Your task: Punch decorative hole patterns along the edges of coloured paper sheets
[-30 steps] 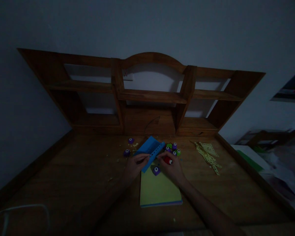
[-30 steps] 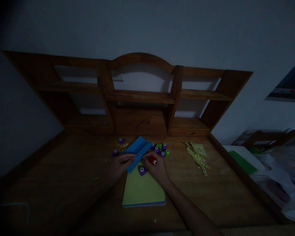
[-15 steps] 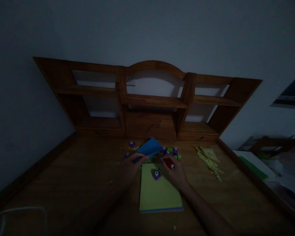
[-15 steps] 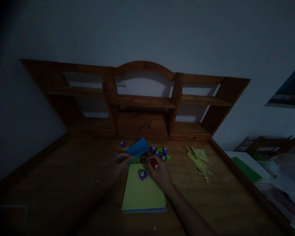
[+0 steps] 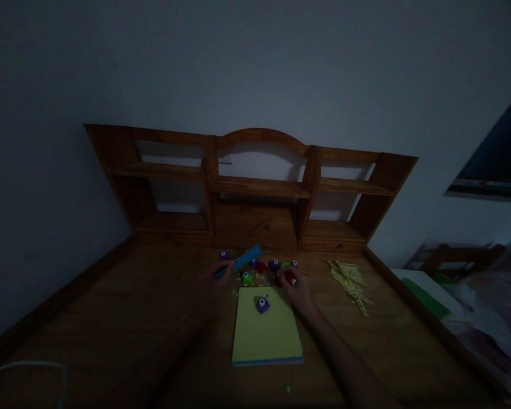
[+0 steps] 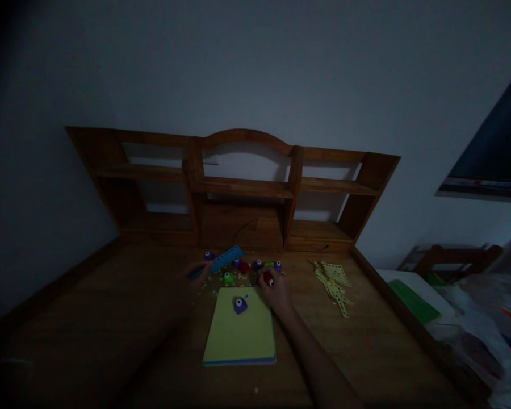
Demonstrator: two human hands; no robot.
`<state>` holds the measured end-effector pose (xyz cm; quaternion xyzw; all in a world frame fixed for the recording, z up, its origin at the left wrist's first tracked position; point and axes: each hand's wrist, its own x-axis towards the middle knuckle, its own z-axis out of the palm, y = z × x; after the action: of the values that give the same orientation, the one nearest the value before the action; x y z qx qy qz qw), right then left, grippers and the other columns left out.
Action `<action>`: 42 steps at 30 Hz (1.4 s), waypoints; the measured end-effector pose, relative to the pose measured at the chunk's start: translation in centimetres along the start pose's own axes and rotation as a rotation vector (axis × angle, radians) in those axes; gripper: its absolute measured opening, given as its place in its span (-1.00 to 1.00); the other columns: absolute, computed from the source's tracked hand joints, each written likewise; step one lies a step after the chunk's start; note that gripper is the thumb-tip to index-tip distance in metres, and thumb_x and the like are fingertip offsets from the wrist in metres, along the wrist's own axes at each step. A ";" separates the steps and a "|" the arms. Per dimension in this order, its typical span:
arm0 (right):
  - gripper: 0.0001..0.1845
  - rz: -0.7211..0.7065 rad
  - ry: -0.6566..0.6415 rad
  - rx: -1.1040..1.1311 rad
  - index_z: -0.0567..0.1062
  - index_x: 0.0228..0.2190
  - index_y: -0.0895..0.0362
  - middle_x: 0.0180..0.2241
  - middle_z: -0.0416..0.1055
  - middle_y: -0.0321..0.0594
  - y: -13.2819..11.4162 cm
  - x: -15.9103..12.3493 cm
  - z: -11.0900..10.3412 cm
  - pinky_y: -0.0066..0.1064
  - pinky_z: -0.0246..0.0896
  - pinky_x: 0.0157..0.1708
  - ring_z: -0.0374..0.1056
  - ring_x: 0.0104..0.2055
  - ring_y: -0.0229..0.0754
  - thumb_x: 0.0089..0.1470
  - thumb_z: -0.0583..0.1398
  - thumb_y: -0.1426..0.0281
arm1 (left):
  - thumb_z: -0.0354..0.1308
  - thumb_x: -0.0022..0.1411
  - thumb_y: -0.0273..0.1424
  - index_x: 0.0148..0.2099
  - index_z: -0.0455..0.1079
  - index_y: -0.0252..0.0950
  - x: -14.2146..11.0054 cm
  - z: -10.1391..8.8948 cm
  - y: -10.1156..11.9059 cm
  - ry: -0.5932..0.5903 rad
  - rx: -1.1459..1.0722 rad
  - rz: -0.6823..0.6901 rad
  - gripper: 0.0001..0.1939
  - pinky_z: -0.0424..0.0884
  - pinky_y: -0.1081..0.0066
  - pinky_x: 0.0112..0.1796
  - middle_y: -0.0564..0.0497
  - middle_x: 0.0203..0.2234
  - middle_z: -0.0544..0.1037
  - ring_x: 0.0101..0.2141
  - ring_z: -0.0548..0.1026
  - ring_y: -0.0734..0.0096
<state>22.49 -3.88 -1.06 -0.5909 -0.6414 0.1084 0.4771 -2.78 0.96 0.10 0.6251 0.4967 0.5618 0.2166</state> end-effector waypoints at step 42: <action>-0.62 -0.127 -0.111 -0.018 0.57 -0.32 0.09 -0.38 0.55 -0.20 -1.9 -1.1 -1.3 -0.41 0.22 -0.35 0.41 -0.38 -0.15 0.14 0.11 0.08 | 0.31 -0.12 -0.01 -0.29 0.50 -0.32 3.9 -10.8 5.3 0.041 -0.293 -0.114 -0.51 0.33 0.48 -0.46 -0.01 -0.43 0.55 -0.45 0.44 0.39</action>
<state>21.98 -5.91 0.43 -0.5465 -0.7040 0.1047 0.4414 -11.14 -1.00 9.38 0.5461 0.4484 0.6275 0.3270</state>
